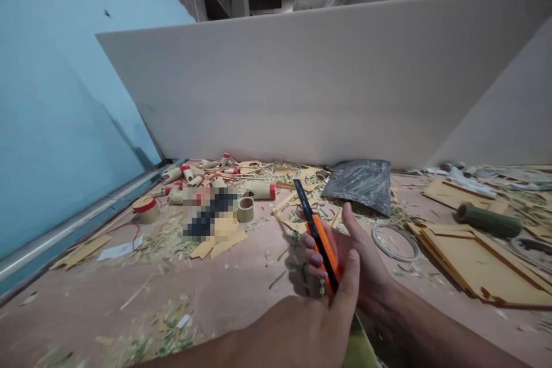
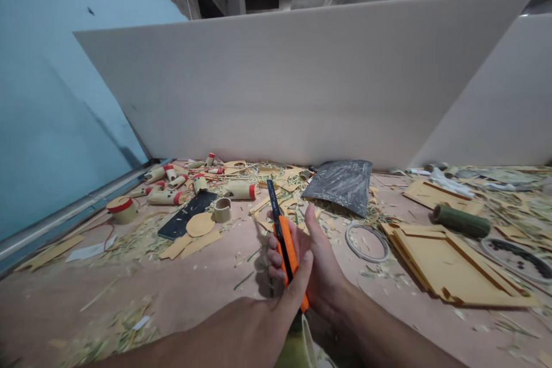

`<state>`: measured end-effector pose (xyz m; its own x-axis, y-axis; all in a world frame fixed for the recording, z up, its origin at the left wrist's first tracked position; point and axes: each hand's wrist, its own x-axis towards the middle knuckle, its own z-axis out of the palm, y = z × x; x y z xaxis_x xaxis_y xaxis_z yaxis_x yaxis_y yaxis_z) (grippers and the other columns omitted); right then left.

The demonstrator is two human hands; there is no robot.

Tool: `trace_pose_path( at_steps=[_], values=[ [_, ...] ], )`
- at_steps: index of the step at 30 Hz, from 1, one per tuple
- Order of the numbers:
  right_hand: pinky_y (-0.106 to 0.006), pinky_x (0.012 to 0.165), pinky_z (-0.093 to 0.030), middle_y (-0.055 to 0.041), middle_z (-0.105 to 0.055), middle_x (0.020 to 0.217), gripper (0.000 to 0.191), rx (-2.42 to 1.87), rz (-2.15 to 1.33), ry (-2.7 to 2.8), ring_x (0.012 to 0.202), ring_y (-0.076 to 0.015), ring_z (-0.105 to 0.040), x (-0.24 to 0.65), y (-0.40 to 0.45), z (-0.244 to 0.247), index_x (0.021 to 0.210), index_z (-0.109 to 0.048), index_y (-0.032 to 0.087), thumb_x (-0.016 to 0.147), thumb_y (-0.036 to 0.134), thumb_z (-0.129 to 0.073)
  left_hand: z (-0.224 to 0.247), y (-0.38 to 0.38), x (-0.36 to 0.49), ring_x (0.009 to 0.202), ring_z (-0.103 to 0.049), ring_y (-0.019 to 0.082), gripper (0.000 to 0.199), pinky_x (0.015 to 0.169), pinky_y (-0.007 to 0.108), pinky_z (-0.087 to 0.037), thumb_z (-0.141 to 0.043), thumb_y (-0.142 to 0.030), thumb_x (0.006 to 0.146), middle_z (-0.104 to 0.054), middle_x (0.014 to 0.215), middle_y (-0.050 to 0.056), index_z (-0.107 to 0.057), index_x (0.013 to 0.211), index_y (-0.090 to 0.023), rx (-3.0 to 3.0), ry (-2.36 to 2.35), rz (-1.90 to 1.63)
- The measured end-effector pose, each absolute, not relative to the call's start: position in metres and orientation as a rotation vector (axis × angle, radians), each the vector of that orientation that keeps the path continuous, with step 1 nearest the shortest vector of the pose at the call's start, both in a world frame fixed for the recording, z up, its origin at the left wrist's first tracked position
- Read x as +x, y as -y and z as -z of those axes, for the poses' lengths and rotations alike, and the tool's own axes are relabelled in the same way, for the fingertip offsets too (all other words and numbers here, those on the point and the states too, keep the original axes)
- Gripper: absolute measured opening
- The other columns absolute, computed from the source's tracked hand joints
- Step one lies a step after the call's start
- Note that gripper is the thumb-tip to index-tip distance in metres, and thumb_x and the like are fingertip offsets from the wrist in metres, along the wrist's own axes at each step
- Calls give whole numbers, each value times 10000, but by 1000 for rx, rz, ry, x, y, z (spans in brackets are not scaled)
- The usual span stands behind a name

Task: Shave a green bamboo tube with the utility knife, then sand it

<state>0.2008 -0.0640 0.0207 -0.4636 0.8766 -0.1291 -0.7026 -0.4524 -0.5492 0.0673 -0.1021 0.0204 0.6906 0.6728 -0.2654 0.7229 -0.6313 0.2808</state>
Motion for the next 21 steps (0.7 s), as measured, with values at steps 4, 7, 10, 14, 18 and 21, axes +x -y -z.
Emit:
trace_pose_path(
  at_steps=[4, 7, 10, 14, 18, 21],
  values=[
    [-194, 473, -370, -7, -582, 736, 669, -496, -2020, 522, 561, -121, -453, 202, 64, -23, 1078, -674, 195, 898, 834, -590, -10, 102, 69, 358, -263, 53, 1170, 414, 208, -287, -632, -163, 784, -789, 955, 139, 103, 1692, -229, 2594, -1103, 114],
    [-191, 473, -368, -5, -582, 735, 669, -499, -2022, 522, 565, -122, -453, 202, 64, -23, 1093, -672, 197, 900, 831, -590, -5, 101, 69, 358, -259, 55, 1176, 410, 206, -273, -626, -162, 776, -787, 940, 130, 112, 1690, -222, 2622, -1046, 76],
    [-193, 476, -374, -3, -579, 733, 678, -505, -2020, 531, 567, -122, -448, 202, 63, -21, 1119, -674, 188, 894, 824, -607, -2, 102, 70, 394, -396, 90, 1093, 451, 220, -333, -623, -186, 831, -781, 909, 117, 28, 1706, -253, 2615, -1056, 6],
    [-195, 483, -383, -6, -584, 747, 673, -514, -2000, 564, 571, -120, -439, 202, 65, -21, 1124, -681, 184, 866, 806, -665, -3, 105, 70, 433, -535, 138, 1085, 470, 233, -367, -616, -170, 832, -798, 979, 148, 13, 1709, -275, 2601, -1079, -14],
    [-201, 498, -400, -5, -589, 755, 656, -524, -1981, 583, 574, -122, -443, 202, 67, -21, 1146, -681, 194, 872, 790, -670, -10, 104, 70, 493, -641, 207, 1121, 450, 250, -370, -612, -194, 835, -796, 1095, 197, 101, 1699, -232, 2607, -998, 85],
    [-201, 492, -401, -1, -584, 744, 638, -554, -1970, 567, 572, -130, -452, 202, 66, -20, 1146, -674, 207, 889, 790, -644, -18, 101, 69, 603, -709, 262, 1086, 477, 269, -401, -600, -211, 869, -778, 1161, 235, 97, 1702, -210, 2614, -966, 124]
  ],
)
